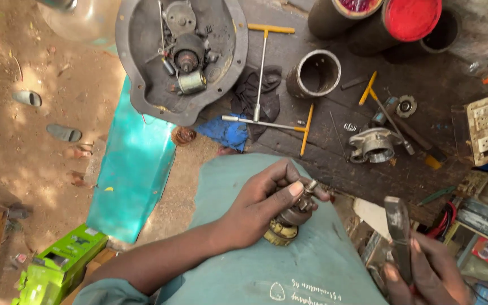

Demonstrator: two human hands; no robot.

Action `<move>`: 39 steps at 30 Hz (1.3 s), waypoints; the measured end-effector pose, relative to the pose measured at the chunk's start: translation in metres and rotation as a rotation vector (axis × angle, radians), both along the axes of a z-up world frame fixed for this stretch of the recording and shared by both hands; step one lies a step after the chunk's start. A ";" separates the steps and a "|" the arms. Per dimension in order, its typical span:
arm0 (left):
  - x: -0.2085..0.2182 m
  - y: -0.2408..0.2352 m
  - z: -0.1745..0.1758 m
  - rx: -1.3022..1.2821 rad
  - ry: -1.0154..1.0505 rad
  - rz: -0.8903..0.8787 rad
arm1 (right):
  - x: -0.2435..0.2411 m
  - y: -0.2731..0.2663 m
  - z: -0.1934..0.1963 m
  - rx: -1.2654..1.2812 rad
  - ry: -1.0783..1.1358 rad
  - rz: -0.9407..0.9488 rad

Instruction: The person works at an outdoor workbench on a starter motor assembly, holding it and using pliers to grip and turn parts of it. They pick up a T-handle wrench and a hammer, reposition the assembly, and continue working on it with the pliers.

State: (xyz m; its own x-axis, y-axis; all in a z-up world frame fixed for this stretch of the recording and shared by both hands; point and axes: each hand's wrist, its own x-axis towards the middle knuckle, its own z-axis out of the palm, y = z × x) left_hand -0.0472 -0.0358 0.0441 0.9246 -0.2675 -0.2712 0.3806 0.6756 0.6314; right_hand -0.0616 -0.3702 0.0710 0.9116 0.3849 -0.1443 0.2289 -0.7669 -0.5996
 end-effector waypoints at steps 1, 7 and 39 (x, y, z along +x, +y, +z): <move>-0.001 0.000 -0.001 -0.003 0.002 -0.003 | 0.001 0.011 0.002 -0.003 0.002 -0.003; 0.003 0.001 -0.008 0.002 0.083 0.011 | 0.006 0.020 -0.002 0.036 0.055 0.018; 0.013 0.018 0.010 0.384 -0.413 -0.074 | 0.076 0.052 -0.309 -0.235 -0.153 -0.159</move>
